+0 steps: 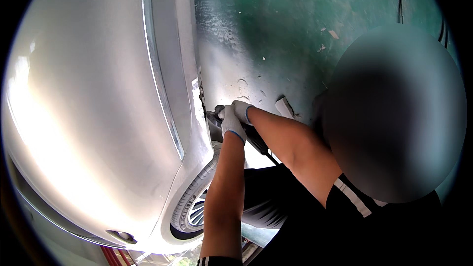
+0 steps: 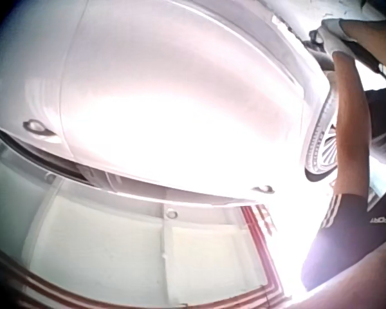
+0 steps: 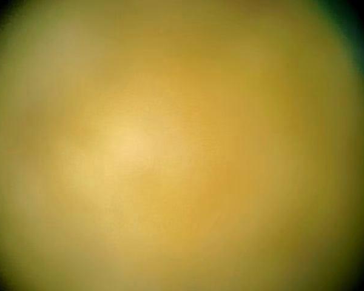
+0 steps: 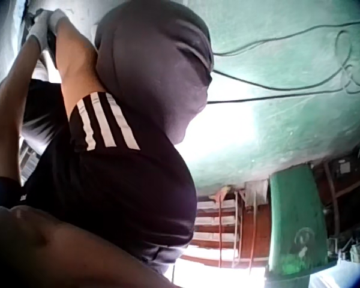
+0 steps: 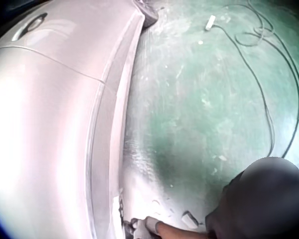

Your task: The person uses an angle grinder to smooth a damaged area on the lower side panel of a silver car. They work continuously on the same spot, generating sparks and removing material from the car's body.

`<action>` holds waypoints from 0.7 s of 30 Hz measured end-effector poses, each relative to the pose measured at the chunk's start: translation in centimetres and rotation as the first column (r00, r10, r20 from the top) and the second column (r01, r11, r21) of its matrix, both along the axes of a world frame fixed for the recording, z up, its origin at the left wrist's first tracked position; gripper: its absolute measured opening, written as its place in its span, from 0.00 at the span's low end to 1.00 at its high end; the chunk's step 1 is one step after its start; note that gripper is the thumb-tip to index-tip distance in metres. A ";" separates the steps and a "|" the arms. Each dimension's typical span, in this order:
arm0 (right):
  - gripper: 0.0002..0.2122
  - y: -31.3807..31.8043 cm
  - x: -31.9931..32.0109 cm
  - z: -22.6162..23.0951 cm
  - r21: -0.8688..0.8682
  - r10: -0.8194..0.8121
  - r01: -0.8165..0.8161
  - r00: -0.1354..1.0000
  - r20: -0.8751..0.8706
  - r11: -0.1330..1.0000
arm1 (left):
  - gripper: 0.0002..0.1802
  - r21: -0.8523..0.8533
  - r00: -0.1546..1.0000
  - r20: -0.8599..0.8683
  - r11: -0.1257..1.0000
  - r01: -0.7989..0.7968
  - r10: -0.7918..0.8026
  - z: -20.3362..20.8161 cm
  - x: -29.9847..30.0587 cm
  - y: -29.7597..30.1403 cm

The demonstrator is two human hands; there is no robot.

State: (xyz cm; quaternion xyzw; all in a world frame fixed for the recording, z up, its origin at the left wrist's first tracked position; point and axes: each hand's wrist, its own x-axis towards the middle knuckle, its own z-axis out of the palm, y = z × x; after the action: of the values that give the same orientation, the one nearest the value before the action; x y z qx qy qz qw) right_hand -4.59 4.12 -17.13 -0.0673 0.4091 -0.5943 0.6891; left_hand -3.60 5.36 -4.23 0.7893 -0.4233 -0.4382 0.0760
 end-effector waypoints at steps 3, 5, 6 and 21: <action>0.38 1.2 0.1 1.3 0.099 -0.120 0.113 0.990 0.073 0.989 | 0.37 -0.004 0.977 0.122 0.984 0.177 -0.175 1.2 -0.1 0.5; 0.36 2.9 -0.3 4.0 0.170 -0.355 0.316 0.886 0.298 0.933 | 0.45 0.017 0.914 0.230 0.940 0.341 -0.335 1.9 -0.2 0.5; 0.36 4.0 -1.2 5.6 0.161 -0.387 0.353 0.869 0.309 0.921 | 0.49 0.006 0.894 0.238 0.921 0.390 -0.380 3.2 -1.0 1.5; 0.32 6.3 -6.7 12.0 0.130 -0.510 0.531 0.844 -0.165 0.837 | 0.34 -0.124 0.788 -0.252 0.827 0.549 -0.561 8.3 -4.5 1.7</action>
State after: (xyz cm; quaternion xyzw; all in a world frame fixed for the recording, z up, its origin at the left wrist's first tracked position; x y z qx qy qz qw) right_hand -11.32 10.46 -5.15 0.0690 0.5032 -0.7169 0.4777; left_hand -8.12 7.04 4.02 0.5587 -0.6310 -0.5379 0.0199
